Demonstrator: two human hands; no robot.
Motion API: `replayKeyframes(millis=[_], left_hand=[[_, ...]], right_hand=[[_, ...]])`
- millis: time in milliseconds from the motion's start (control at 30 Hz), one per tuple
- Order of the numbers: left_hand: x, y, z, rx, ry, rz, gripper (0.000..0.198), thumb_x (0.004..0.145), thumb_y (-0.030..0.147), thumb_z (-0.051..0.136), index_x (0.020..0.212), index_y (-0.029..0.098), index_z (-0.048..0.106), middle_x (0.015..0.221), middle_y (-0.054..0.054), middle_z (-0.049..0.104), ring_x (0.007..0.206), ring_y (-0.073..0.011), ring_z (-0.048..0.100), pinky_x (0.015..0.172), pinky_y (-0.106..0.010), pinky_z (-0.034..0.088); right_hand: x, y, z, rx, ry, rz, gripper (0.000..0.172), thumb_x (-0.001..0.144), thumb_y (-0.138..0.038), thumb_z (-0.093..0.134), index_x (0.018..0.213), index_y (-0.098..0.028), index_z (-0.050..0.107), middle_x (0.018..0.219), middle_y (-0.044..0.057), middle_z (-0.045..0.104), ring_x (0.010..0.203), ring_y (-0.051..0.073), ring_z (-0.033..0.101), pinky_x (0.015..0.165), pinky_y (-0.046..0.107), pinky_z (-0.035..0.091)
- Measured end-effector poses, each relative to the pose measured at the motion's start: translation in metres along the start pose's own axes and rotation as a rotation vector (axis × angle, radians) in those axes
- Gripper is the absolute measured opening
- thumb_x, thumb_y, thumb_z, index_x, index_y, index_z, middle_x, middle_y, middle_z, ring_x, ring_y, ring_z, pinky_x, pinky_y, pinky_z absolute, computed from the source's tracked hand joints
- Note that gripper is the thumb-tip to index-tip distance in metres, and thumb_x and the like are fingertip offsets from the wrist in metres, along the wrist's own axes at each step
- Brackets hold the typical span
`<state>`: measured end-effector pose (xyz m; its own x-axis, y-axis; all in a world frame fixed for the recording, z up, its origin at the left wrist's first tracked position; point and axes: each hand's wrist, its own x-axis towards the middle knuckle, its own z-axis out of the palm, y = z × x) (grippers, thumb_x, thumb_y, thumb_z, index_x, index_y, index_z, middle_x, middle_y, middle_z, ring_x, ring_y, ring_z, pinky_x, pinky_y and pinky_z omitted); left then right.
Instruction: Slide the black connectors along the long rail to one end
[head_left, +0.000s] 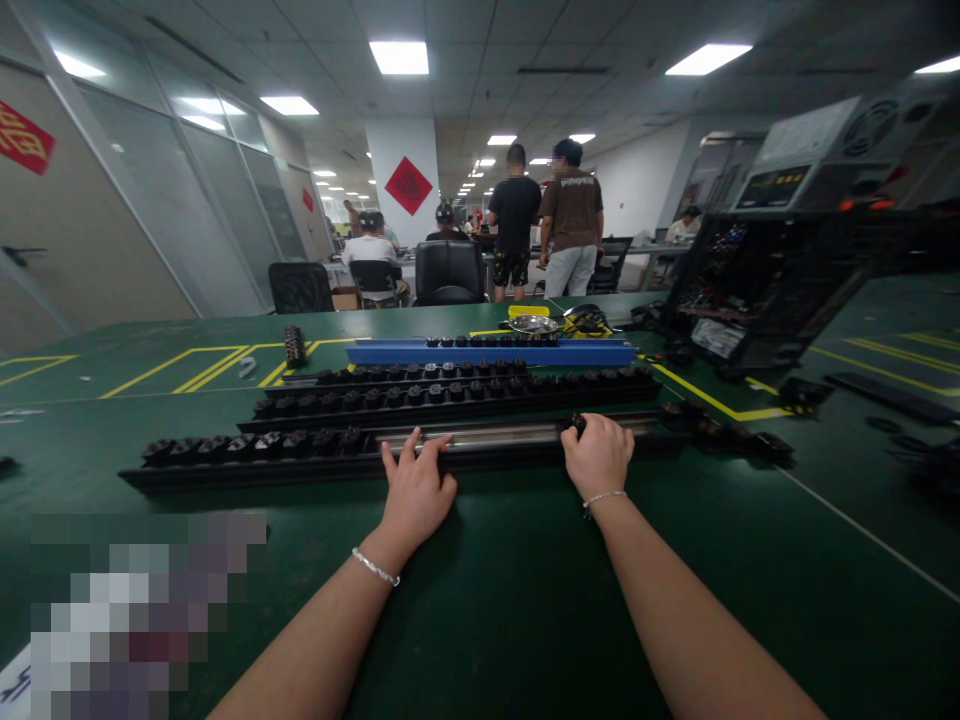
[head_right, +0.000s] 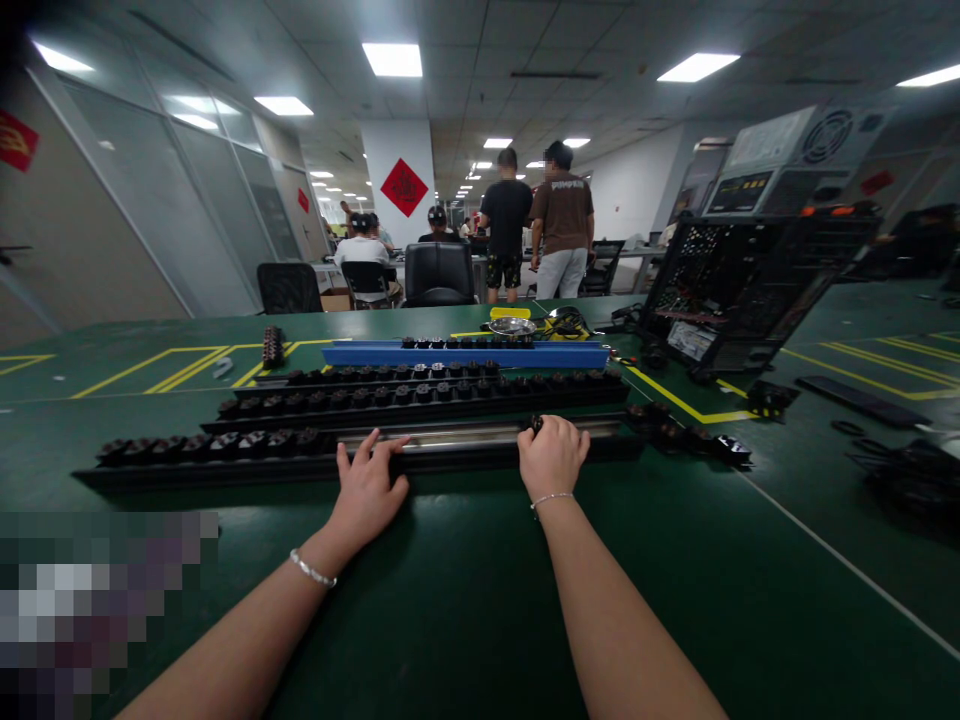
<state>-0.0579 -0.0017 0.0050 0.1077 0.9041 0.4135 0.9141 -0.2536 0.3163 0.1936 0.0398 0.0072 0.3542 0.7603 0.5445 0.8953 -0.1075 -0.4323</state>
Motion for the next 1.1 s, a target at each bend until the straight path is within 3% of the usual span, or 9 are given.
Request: replayKeyframes(millis=[1100], left_hand=[[0.0003, 0.0001, 0.0003, 0.001, 0.01, 0.001, 0.049, 0.077, 0.02, 0.046, 0.125, 0.024, 0.047, 0.122, -0.005, 0.06, 0.136, -0.0302, 0.029, 0.109, -0.067, 0.004]], right_hand=[[0.0037, 0.0056, -0.002, -0.025, 0.016, 0.047, 0.038, 0.078, -0.027, 0.038, 0.102, -0.01, 0.063, 0.107, 0.016, 0.063, 0.103, 0.027, 0.05, 0.098, 0.047, 0.026]])
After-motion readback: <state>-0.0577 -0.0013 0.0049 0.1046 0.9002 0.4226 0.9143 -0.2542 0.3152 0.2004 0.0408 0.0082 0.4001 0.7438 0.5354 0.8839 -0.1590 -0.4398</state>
